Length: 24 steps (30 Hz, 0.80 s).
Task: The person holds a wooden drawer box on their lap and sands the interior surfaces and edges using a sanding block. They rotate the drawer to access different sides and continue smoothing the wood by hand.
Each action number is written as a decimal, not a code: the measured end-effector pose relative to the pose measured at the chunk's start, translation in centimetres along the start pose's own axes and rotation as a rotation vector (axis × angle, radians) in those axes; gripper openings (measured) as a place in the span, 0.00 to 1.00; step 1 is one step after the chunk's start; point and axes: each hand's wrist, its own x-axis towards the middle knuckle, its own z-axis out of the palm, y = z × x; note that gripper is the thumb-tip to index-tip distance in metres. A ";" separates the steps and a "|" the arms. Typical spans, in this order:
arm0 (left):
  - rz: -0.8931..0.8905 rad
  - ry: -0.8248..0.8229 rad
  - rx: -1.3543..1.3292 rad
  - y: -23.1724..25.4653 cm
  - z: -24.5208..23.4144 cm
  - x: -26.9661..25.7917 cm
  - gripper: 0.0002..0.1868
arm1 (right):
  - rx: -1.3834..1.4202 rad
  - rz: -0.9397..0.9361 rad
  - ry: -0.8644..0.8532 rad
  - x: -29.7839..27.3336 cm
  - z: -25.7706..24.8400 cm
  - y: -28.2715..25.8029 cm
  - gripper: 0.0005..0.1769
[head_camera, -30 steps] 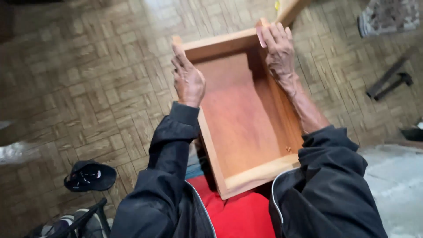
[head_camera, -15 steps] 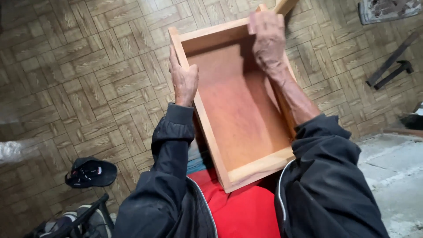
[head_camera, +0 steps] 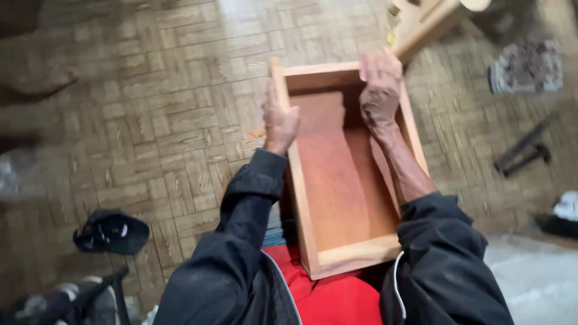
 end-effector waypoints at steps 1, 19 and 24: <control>0.019 -0.033 -0.011 1.9 -1.2 -0.9 0.49 | 0.033 0.209 0.073 1.6 -1.4 -2.1 0.29; -0.011 -0.160 -0.145 -4.6 1.2 -7.0 0.59 | 0.396 -0.017 0.076 3.2 -3.1 -4.9 0.27; -0.012 -0.234 -0.117 -4.8 -1.2 -14.1 0.62 | 0.189 -0.011 0.074 4.4 -4.2 -6.7 0.35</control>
